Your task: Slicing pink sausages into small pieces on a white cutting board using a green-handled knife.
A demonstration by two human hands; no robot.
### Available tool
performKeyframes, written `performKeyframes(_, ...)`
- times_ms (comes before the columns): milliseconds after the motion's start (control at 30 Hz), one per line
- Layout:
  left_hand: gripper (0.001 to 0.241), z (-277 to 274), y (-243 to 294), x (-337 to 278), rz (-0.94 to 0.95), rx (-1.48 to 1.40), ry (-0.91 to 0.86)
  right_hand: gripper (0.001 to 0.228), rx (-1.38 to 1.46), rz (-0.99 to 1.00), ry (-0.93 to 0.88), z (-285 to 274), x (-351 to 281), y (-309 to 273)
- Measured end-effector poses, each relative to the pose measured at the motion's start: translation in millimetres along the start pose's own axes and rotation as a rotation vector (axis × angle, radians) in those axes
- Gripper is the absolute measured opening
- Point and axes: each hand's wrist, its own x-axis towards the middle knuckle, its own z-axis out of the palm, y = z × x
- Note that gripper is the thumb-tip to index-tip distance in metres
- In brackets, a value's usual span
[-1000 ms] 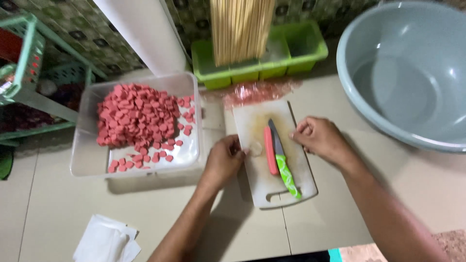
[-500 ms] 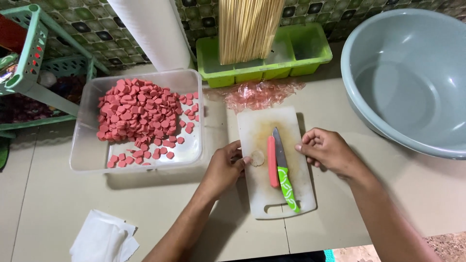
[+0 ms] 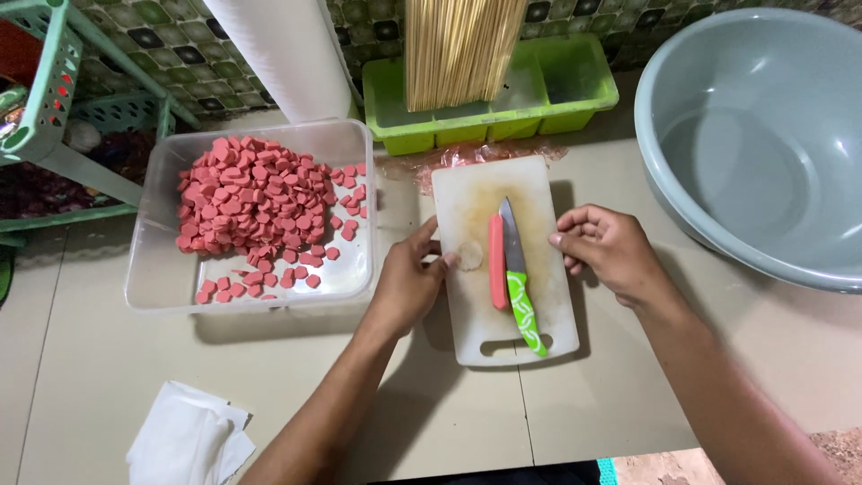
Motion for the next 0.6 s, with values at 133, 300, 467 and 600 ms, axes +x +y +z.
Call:
performKeyframes(133, 0.064, -3, -5, 18, 0.028, 0.037, 0.026, 0.027, 0.0, -0.012, -0.003, -1, 17, -4)
performKeyframes(300, 0.063, 0, 13, 27, 0.017, 0.072, 0.048, 0.025, -0.001, -0.008, 0.026, 0, 37, 3)
performKeyframes(467, 0.063, 2, 12, 38, -0.005, 0.173, 0.039, 0.026, -0.015, 0.006, 0.033, 1, 45, 6)
performKeyframes(600, 0.063, 0, 28, 34, -0.033, 0.341, 0.056, 0.028, -0.012, 0.004, 0.03, 3, 50, 9)
